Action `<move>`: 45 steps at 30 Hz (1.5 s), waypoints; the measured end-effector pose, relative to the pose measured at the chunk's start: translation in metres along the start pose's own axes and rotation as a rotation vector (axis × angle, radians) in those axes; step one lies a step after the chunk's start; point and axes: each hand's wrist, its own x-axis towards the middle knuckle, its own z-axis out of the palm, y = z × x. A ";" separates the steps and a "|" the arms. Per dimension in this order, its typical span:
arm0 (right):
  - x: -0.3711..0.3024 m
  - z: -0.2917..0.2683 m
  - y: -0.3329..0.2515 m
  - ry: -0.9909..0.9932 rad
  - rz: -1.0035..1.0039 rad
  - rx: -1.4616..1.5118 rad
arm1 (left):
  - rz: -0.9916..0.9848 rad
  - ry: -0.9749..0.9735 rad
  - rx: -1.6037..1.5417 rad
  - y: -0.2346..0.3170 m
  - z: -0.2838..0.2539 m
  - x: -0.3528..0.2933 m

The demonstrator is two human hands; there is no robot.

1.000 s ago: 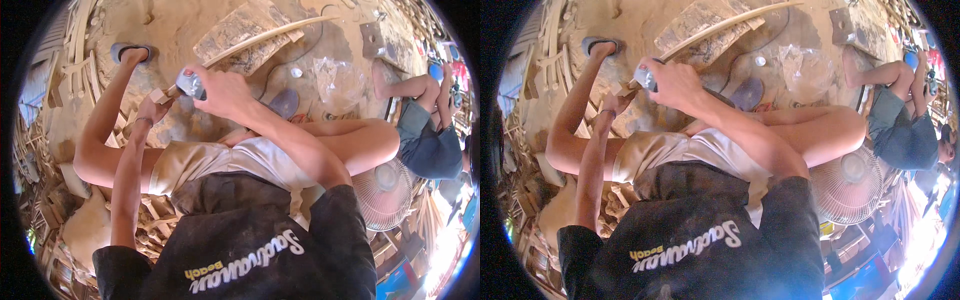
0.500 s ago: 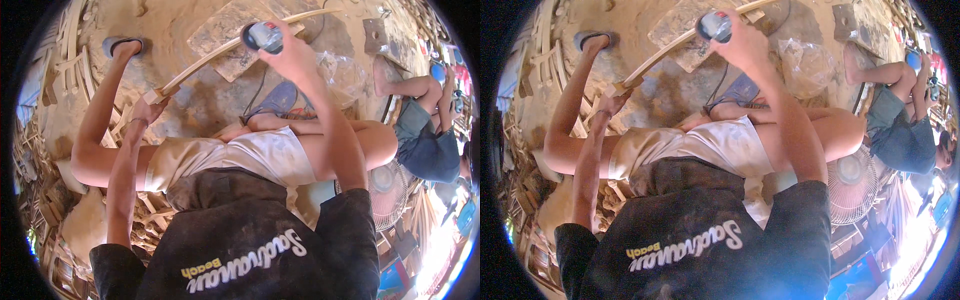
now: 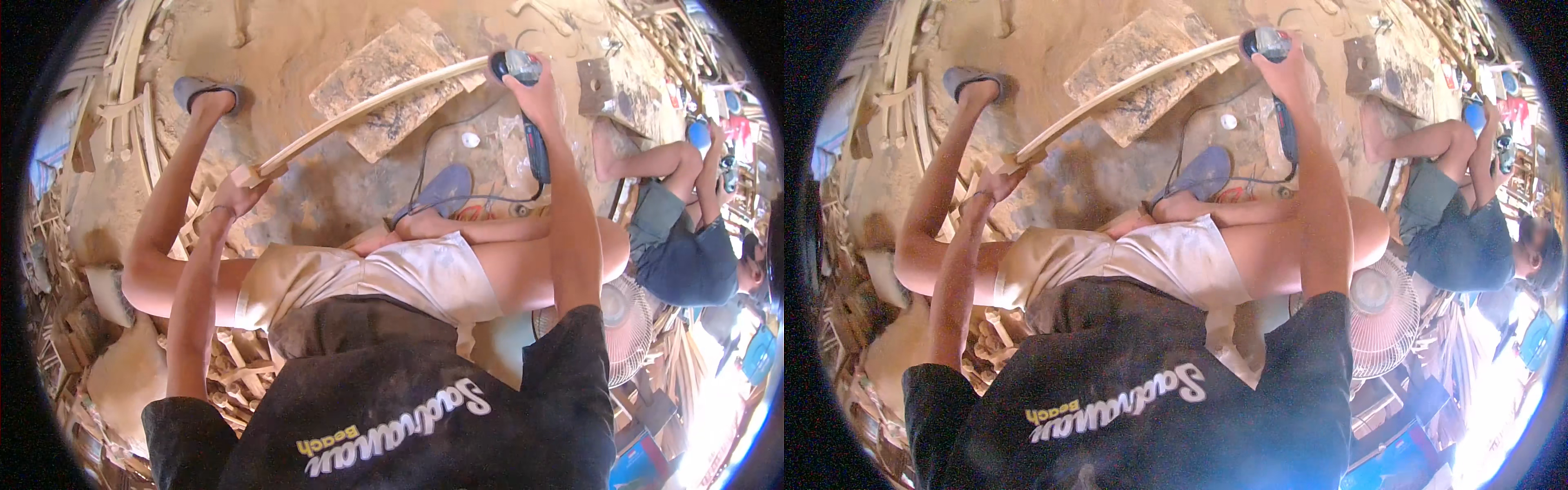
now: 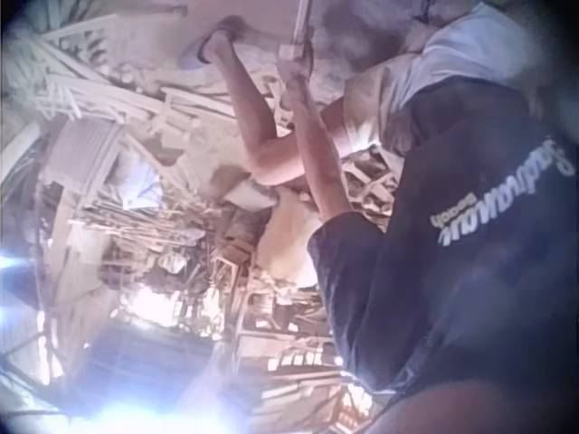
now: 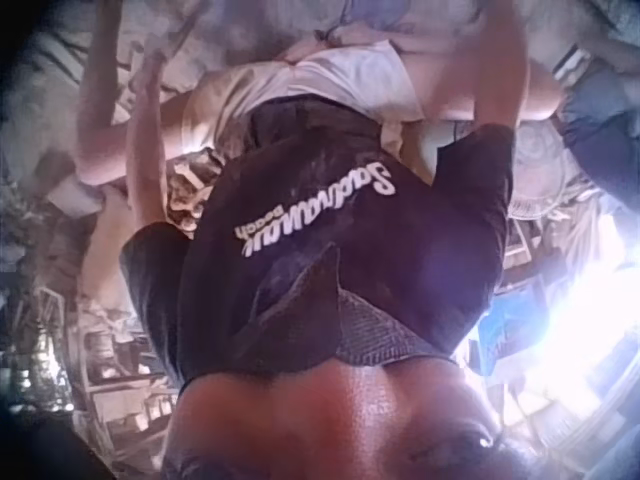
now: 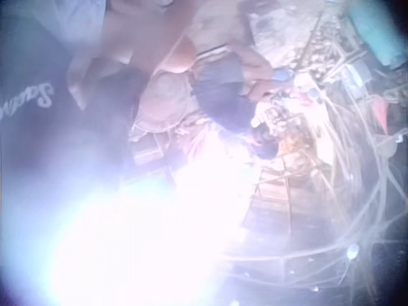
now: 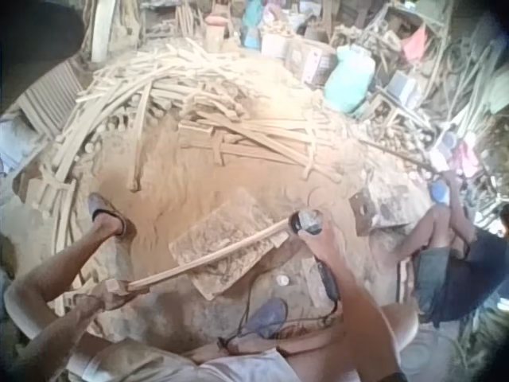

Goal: The person sands a piece of wood using a handheld power sander, moving the tool along the length and edges of the wood while holding it in place.

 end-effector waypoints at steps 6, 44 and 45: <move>-0.097 0.028 -0.156 -0.355 -0.089 -0.187 | -0.093 -0.075 0.129 -0.078 -0.025 -0.057; -0.076 0.004 -0.105 -0.390 0.004 -0.286 | -0.078 -0.006 -0.121 -0.155 -0.010 -0.057; -0.082 0.015 -0.124 -0.446 -0.019 -0.275 | -0.094 -0.003 -0.174 -0.177 0.006 -0.075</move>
